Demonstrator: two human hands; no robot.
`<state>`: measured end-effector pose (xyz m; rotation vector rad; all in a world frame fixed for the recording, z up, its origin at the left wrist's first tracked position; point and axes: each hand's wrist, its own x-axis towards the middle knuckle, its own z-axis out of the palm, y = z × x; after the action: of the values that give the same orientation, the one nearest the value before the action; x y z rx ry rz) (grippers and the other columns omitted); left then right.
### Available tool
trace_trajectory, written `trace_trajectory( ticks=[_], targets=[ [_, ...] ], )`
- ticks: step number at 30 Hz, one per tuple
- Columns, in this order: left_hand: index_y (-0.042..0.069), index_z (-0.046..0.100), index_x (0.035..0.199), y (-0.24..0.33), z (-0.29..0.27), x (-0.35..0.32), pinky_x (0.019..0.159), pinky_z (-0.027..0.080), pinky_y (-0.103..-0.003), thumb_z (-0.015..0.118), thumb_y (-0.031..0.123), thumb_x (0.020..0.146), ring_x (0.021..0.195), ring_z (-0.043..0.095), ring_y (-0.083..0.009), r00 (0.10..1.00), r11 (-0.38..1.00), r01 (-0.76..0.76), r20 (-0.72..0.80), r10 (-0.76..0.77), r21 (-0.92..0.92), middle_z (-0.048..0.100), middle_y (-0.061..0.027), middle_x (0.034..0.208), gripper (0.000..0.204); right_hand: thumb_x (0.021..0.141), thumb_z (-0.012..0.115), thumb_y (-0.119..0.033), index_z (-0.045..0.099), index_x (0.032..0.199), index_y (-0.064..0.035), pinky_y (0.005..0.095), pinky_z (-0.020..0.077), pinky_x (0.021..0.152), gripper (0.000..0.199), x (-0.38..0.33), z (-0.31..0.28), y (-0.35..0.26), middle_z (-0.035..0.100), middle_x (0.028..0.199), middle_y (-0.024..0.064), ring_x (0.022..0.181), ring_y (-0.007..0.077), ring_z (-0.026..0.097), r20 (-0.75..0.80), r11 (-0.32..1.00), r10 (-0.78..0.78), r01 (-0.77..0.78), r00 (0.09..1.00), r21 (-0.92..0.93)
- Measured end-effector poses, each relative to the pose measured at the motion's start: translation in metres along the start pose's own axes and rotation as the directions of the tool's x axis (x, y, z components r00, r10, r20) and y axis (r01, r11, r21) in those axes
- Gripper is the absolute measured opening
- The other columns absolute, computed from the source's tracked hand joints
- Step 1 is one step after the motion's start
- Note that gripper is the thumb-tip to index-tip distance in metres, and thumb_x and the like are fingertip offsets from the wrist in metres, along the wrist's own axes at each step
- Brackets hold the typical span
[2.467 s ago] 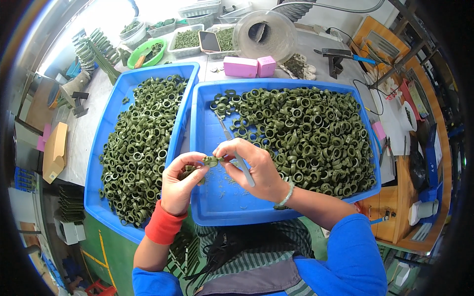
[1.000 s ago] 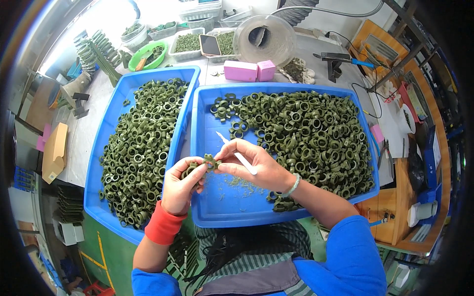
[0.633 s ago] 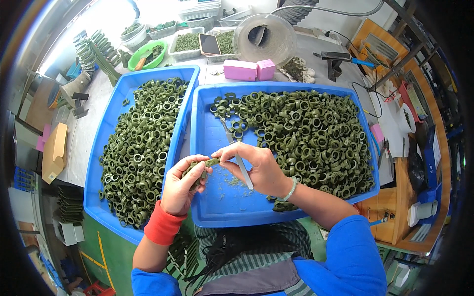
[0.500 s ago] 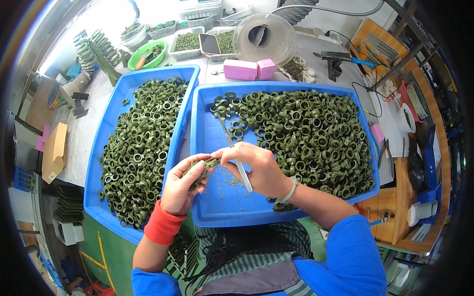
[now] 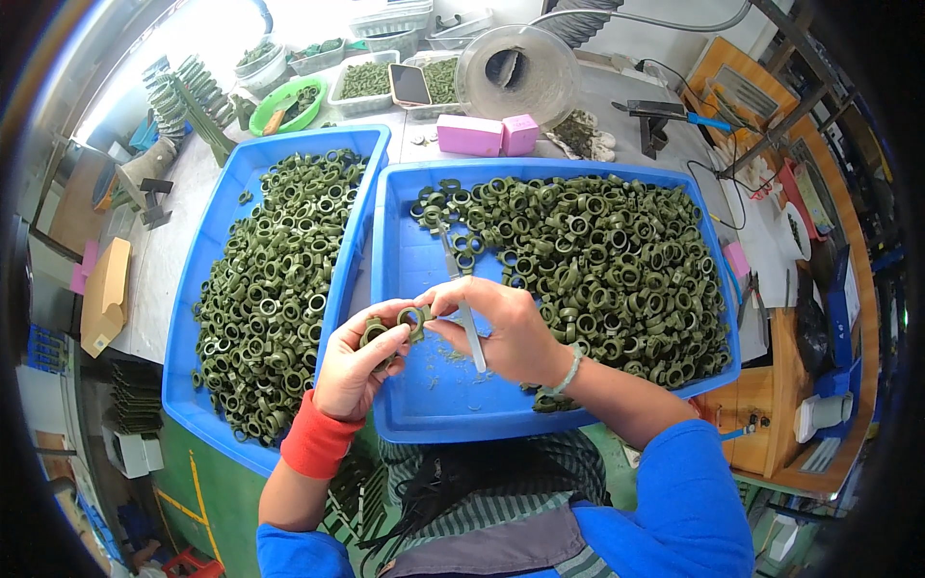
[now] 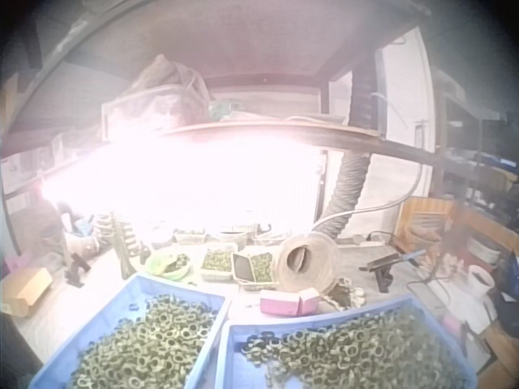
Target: The person uses a small white blade to trim excess material from green plastic rings. They pick up each ring from a blue bin, scrape the edges with the blade, and place the finished ring into a second bin. The process is repeated continuously throughout the clip.
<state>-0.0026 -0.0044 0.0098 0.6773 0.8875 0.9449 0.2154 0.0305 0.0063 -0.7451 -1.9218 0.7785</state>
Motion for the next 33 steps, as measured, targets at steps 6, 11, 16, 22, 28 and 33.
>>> trace_trajectory(
  ticks=[6, 11, 16, 22, 28, 33],
  targets=[
    [0.0, 0.064, 0.123, -0.004, 0.003, 0.003, 0.072, 0.054, -0.022, 0.068, 0.005, 0.093, 0.083, 0.064, -0.0089, 0.989, 0.98, -0.141, -0.014, 0.145, 0.139, 0.069, -0.0038, 0.101, 0.03, 0.086, 0.075, -0.004, 0.061, 0.11, -0.0026, 0.0281, 0.057, 0.076, 0.028, -0.001, 0.005, -0.009, 0.069, 0.091, 0.0064, 0.084, 0.0138, 0.07, 0.047, 0.966, 0.218, -0.223, 0.975, 0.129],
    [0.0, 0.066, 0.12, -0.007, 0.0, 0.004, 0.076, 0.056, -0.024, 0.07, 0.004, 0.092, 0.085, 0.065, -0.0097, 0.964, 0.909, -0.26, 0.029, 0.265, 0.325, 0.069, -0.0048, 0.099, 0.028, 0.091, 0.069, -0.005, 0.062, 0.109, -0.0008, 0.026, 0.0534, 0.074, 0.02, -0.008, 0.007, -0.005, 0.066, 0.092, 0.0064, 0.083, 0.0117, 0.067, 0.117, 0.885, 0.372, -0.39, 0.921, 0.254],
    [0.002, 0.067, 0.119, 0.021, -0.037, 0.007, 0.075, 0.052, -0.026, 0.068, -0.004, 0.087, 0.082, 0.061, -0.0106, 0.706, 0.537, -0.459, -0.077, 0.704, 0.708, 0.067, -0.0031, 0.098, 0.032, 0.092, 0.065, -0.005, 0.063, 0.104, -0.0018, 0.03, 0.0544, 0.076, 0.013, 0.012, -0.012, 0.011, 0.069, 0.09, 0.0089, 0.087, 0.017, 0.069, -0.092, 0.958, 0.278, -0.282, 0.956, -0.044],
    [0.005, 0.056, 0.135, 0.045, -0.071, 0.006, 0.11, 0.038, -0.042, 0.075, 0.004, 0.083, 0.128, 0.048, -0.0299, 0.454, 0.043, -0.167, 0.038, 0.89, 0.985, 0.055, -0.0133, 0.132, 0.055, 0.083, 0.076, -0.011, 0.058, 0.094, -0.0068, 0.0401, 0.0525, 0.075, 0.022, 0.014, -0.023, 0.067, 0.067, 0.086, 0.0099, 0.084, 0.0289, 0.066, 0.055, 0.789, 0.404, -0.317, 0.913, -0.527],
    [0.004, 0.062, 0.125, 0.02, -0.036, 0.011, 0.096, 0.049, -0.032, 0.069, 0.002, 0.09, 0.119, 0.055, -0.0167, 0.791, 0.584, -0.451, -0.001, 0.612, 0.675, 0.055, -0.0072, 0.125, 0.037, 0.081, 0.076, -0.007, 0.057, 0.096, -0.0052, 0.0385, 0.0527, 0.076, 0.025, 0.012, -0.003, 0.088, 0.066, 0.089, 0.0097, 0.084, 0.028, 0.065, 0.132, 0.862, 0.233, -0.141, 0.964, -0.486],
    [-0.003, 0.056, 0.133, -0.003, -0.018, 0.012, 0.086, 0.057, -0.029, 0.061, 0.005, 0.099, 0.1, 0.068, -0.0164, 0.937, 0.85, -0.329, 0.027, 0.349, 0.412, 0.064, -0.0125, 0.12, 0.036, 0.085, 0.077, -0.007, 0.058, 0.097, -0.0024, 0.0325, 0.0538, 0.077, 0.023, 0.016, -0.004, 0.028, 0.067, 0.092, 0.0093, 0.084, 0.0202, 0.067, 0.194, 0.974, 0.227, -0.216, 0.954, -0.074]
  ],
)
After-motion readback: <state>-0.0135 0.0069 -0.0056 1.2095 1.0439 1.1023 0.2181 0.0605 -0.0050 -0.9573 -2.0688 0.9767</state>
